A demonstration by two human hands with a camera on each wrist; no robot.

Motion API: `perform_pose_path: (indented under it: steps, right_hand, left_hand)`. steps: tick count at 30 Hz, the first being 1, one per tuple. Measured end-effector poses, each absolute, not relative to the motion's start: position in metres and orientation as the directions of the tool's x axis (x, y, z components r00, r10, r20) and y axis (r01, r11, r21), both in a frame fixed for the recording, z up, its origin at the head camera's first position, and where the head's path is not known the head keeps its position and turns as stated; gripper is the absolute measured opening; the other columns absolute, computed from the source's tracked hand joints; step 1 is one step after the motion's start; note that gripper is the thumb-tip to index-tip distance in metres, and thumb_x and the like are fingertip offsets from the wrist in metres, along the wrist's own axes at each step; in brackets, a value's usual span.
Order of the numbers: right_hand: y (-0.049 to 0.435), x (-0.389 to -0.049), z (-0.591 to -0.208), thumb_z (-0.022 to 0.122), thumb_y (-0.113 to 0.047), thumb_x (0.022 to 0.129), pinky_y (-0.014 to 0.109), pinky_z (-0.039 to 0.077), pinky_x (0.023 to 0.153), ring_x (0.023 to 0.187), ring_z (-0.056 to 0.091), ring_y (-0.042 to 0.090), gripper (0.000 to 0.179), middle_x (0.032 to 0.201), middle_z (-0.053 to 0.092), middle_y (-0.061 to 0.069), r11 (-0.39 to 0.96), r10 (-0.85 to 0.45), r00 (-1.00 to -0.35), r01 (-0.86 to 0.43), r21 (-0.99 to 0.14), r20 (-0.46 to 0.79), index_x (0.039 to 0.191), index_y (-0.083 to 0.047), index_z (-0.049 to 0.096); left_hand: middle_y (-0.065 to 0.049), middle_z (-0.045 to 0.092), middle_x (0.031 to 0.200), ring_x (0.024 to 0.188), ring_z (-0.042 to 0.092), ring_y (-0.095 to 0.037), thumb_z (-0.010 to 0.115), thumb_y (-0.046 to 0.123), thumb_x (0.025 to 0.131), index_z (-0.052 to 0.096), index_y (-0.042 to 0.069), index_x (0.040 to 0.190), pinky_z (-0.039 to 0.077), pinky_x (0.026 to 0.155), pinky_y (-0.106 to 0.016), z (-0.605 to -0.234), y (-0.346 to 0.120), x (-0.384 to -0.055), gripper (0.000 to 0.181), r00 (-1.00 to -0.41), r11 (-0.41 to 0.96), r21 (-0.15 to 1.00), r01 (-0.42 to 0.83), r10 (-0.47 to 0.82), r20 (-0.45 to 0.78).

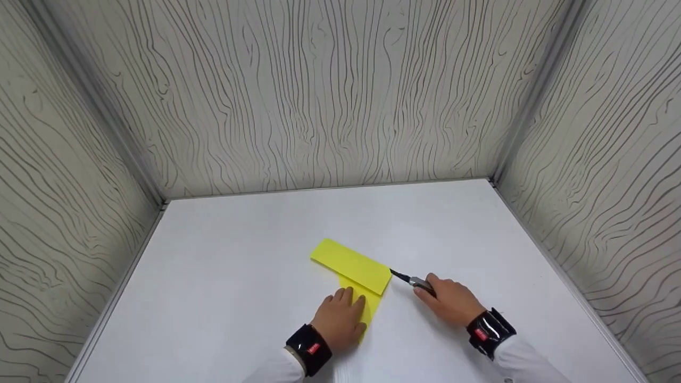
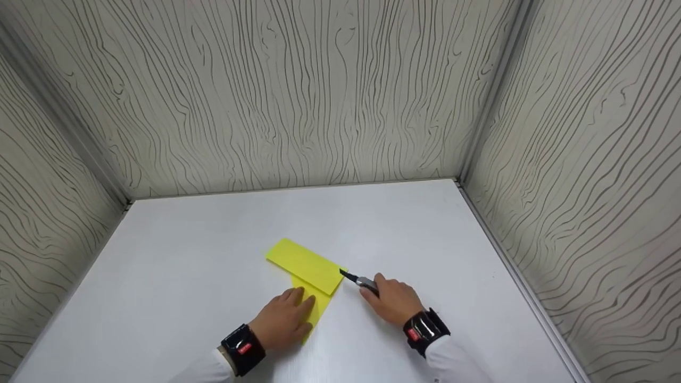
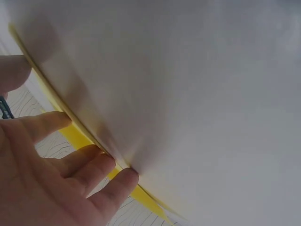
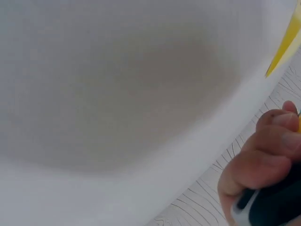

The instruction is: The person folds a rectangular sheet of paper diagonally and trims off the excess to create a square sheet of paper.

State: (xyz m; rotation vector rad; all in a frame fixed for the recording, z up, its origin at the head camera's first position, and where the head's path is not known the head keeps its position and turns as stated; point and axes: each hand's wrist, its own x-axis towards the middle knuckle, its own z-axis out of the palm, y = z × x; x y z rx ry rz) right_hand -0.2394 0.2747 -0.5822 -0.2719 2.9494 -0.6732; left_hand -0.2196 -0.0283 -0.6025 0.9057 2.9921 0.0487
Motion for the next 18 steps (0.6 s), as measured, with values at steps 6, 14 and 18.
perform_pose_path:
  steps: [6, 14, 18]
  right_hand:
    - [0.270, -0.233, -0.592, 0.066, -0.048, 0.105, 0.028, 0.031, 0.061, 0.064, 0.041, 0.010, 0.028, 0.071, 0.040, -0.009, 0.884, -0.375, -0.927, -0.356, -0.303, -0.006, 0.102, -0.021, 0.057]
    - [0.260, -0.232, -0.599, 0.066, -0.050, 0.105, 0.028, 0.031, 0.061, 0.064, 0.039, 0.008, 0.030, 0.071, 0.038, -0.011, 0.880, -0.427, -0.904, -0.415, -0.232, -0.002, 0.097, -0.023, 0.054]
    - [0.260, -0.233, -0.600, 0.068, -0.048, 0.104, 0.031, 0.033, 0.060, 0.064, 0.042, 0.011, 0.030, 0.072, 0.043, -0.008, 0.899, -0.387, -0.922, -0.380, -0.217, 0.012, 0.100, -0.019, 0.057]
  left_hand:
    - [-0.016, 0.060, 0.153, 0.142, 0.057, -0.032, 0.063, 0.047, 0.106, 0.059, 0.017, 0.155, 0.053, 0.113, -0.048, -0.600, -0.029, -0.220, 0.058, -0.842, 0.842, 0.020, 0.540, 0.540, -0.016]
    - [-0.016, 0.061, 0.150, 0.139, 0.058, -0.031, 0.064, 0.047, 0.105, 0.061, 0.016, 0.154, 0.055, 0.110, -0.047, -0.599, -0.029, -0.221, 0.058, -0.836, 0.836, 0.007, 0.549, 0.549, 0.005]
    - [-0.014, 0.063, 0.142, 0.133, 0.060, -0.030, 0.065, 0.047, 0.105, 0.062, 0.015, 0.151, 0.056, 0.105, -0.047, -0.597, -0.029, -0.220, 0.056, -0.832, 0.832, 0.008, 0.555, 0.555, -0.009]
